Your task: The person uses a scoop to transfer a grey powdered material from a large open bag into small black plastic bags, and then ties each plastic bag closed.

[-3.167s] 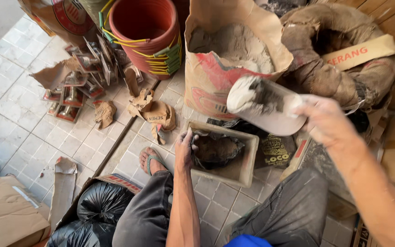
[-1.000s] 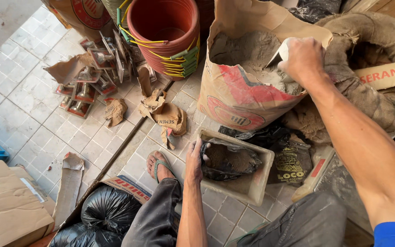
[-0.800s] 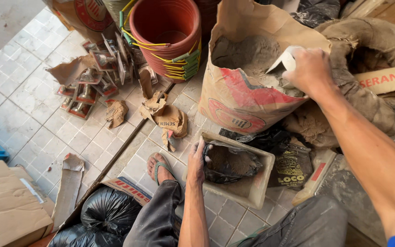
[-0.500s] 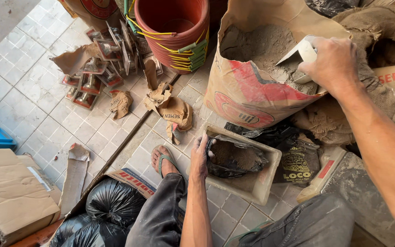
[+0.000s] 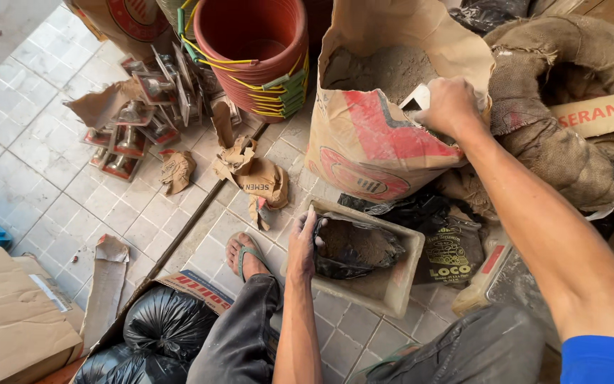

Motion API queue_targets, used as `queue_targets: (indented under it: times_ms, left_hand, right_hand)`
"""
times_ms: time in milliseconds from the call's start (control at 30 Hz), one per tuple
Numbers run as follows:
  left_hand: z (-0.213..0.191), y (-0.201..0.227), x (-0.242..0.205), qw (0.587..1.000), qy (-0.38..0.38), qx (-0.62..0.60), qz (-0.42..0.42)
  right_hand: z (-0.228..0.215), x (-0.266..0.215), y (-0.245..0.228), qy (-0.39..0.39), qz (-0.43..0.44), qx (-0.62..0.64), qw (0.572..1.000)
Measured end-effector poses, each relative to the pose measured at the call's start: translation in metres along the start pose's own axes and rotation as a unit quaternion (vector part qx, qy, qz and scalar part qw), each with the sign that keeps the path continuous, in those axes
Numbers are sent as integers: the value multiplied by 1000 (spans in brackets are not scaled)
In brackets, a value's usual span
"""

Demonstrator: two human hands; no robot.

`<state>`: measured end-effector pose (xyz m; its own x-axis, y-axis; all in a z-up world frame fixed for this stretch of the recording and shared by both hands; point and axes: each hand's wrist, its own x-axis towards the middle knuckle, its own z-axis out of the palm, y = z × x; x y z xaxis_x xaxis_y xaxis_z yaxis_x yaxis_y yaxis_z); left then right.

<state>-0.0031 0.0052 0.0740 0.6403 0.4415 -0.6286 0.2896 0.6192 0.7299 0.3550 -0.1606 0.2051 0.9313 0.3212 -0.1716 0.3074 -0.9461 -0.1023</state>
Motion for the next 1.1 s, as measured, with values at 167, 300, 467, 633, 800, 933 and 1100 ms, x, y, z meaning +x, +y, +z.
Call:
queue_targets:
  times_ms: [167, 300, 467, 633, 800, 933, 1100]
  left_hand:
    - [6, 0, 0, 1000, 0, -17, 10]
    - [5, 3, 2, 999, 12, -41, 11]
    - [13, 22, -8, 999, 19, -32, -10]
    - [15, 25, -9, 999, 14, -28, -25]
    - [11, 21, -9, 999, 14, -25, -19]
    - [11, 14, -5, 1000, 6, -24, -15]
    - [7, 4, 5, 999, 1, -42, -17]
  right_hand:
    - [-51, -40, -16, -3, -32, -2, 999]
    - [-12, -4, 26, 19, 17, 64, 998]
    - [-17, 5, 37, 30, 85, 142, 986]
    - [-31, 0, 35, 82, 144, 234, 958]
    - [-50, -11, 18, 66, 199, 421, 882]
    - [-94, -46, 4, 69, 233, 430, 870]
    - [-157, -108, -11, 109, 253, 555, 785]
